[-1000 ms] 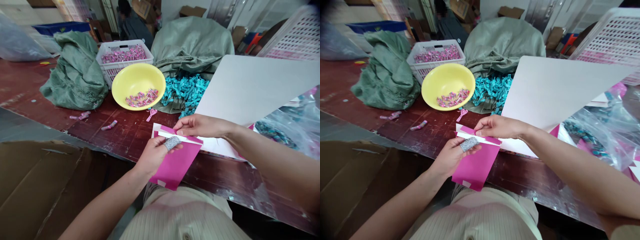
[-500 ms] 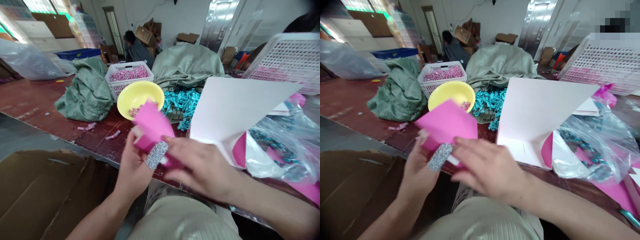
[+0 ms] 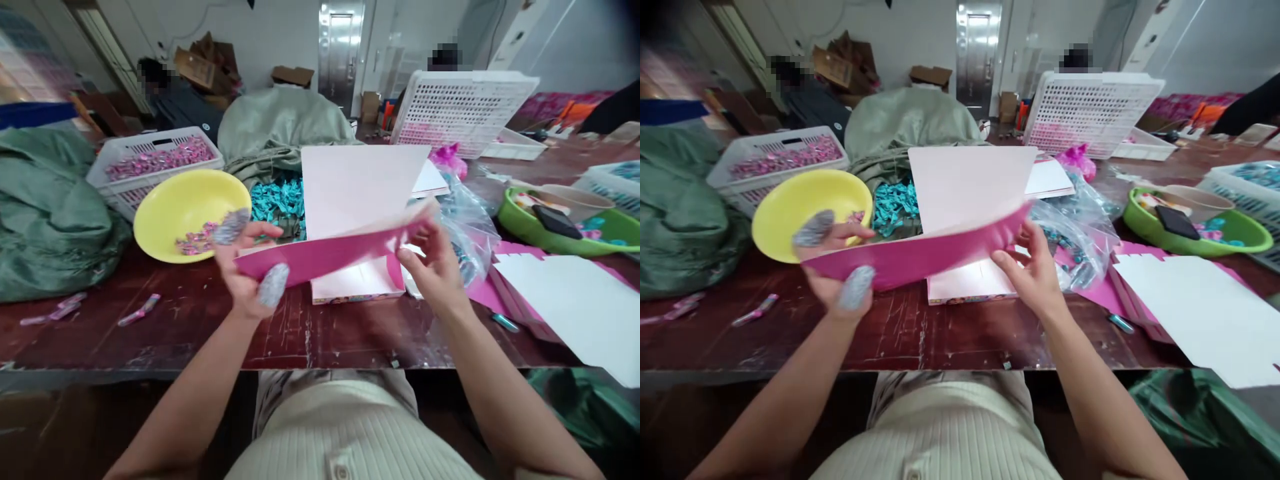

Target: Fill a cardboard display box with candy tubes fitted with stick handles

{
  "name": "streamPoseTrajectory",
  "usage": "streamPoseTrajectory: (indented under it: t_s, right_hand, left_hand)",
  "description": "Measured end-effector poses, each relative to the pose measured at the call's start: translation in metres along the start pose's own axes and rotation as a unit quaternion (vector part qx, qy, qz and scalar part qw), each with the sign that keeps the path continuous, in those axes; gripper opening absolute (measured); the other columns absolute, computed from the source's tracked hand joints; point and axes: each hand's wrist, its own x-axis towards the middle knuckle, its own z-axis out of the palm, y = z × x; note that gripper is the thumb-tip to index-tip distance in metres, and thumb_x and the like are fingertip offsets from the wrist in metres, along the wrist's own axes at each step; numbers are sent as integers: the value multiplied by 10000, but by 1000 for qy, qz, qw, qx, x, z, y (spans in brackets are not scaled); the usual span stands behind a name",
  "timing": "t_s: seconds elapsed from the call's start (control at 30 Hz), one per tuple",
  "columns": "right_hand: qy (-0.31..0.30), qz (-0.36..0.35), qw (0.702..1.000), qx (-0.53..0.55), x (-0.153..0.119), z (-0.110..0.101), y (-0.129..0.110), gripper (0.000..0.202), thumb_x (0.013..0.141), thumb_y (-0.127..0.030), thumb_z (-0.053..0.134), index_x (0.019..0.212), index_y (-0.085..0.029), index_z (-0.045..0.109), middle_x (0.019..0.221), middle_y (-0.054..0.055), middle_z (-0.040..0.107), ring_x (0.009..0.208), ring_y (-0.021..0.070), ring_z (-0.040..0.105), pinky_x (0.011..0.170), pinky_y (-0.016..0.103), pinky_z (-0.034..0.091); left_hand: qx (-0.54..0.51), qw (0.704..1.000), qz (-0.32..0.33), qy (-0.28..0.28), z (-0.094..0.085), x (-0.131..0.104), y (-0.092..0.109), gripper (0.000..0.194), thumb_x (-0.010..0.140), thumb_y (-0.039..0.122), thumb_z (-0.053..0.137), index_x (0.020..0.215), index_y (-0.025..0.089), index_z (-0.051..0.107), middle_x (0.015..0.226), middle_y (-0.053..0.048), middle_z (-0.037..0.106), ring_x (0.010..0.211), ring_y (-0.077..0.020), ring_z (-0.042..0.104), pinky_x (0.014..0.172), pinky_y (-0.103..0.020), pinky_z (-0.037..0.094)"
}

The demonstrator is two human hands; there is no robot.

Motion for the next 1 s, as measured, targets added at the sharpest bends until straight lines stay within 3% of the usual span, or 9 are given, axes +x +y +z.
streamPoseTrajectory:
  t_s: [0.1,0.3,0.47,0.57,0.67,0.77,0.83,0.93,1.0]
  right_hand:
    - [6,62,998,-15,-1,-25,51,577,820,-536,748,1311,-310,545,1151,84,648,1056,278,645,968,493,548]
    - [-62,147,987,-23,-14,-45,113,359,829,-505,748,1082,-287,614,1011,57,681,912,281,658,831,461,561]
    - [-89,167,981,-42,-16,-51,126,312,859,-514,725,1006,-255,633,959,48,680,806,234,634,735,392,554]
    - [-50,161,985,-38,-10,-61,133,343,877,-521,707,1085,-260,630,962,44,703,825,234,657,753,384,558]
    - [-19,150,986,-71,-5,-74,147,376,846,-569,720,1033,-249,658,855,33,713,757,240,678,697,375,550]
    - [-43,117,985,-116,-3,-88,160,411,813,-608,733,964,-228,694,820,42,722,737,243,689,667,357,537]
    - [-88,84,981,-151,-3,-94,165,418,819,-617,725,936,-216,711,814,47,723,741,239,687,672,348,532]
    - [-153,49,970,-180,-2,-97,164,433,843,-626,697,925,-202,731,838,63,735,754,237,690,675,343,534]
    - [-190,37,965,-179,0,-93,159,439,864,-623,673,956,-199,742,909,80,752,811,249,702,693,346,546]
  left_hand:
    - [0,999,50,-20,34,6,-57,516,807,522,762,1200,246,573,1074,-68,651,976,-202,647,921,-317,532]
    - [72,988,-100,-87,56,-25,-112,531,841,481,700,1275,197,588,1064,-101,668,1021,-239,628,1033,-348,484]
    - [135,982,-93,-93,59,-30,-100,527,910,512,616,1310,170,591,1038,-98,683,1000,-228,657,1021,-329,497]
    - [124,985,-45,-107,73,-15,-87,571,907,580,625,1328,195,600,1050,-83,683,926,-202,675,917,-299,543]
    - [84,992,49,-76,89,-10,-94,552,956,595,554,1340,202,597,1078,-87,694,938,-197,694,878,-295,570]
    - [83,989,120,-31,95,-35,-112,389,1046,420,449,1301,182,621,1156,-113,698,1090,-209,686,971,-321,565]
    - [118,988,97,-26,89,-64,-117,355,1065,316,403,1338,177,582,1221,-130,677,1175,-205,657,1029,-327,545]
    - [223,972,17,-74,71,-106,-104,382,1056,262,420,1420,165,487,1339,-166,599,1291,-218,583,1118,-357,487]
    - [317,944,10,-92,58,-120,-88,482,1032,242,475,1497,143,395,1524,-217,420,1453,-276,422,1207,-428,393]
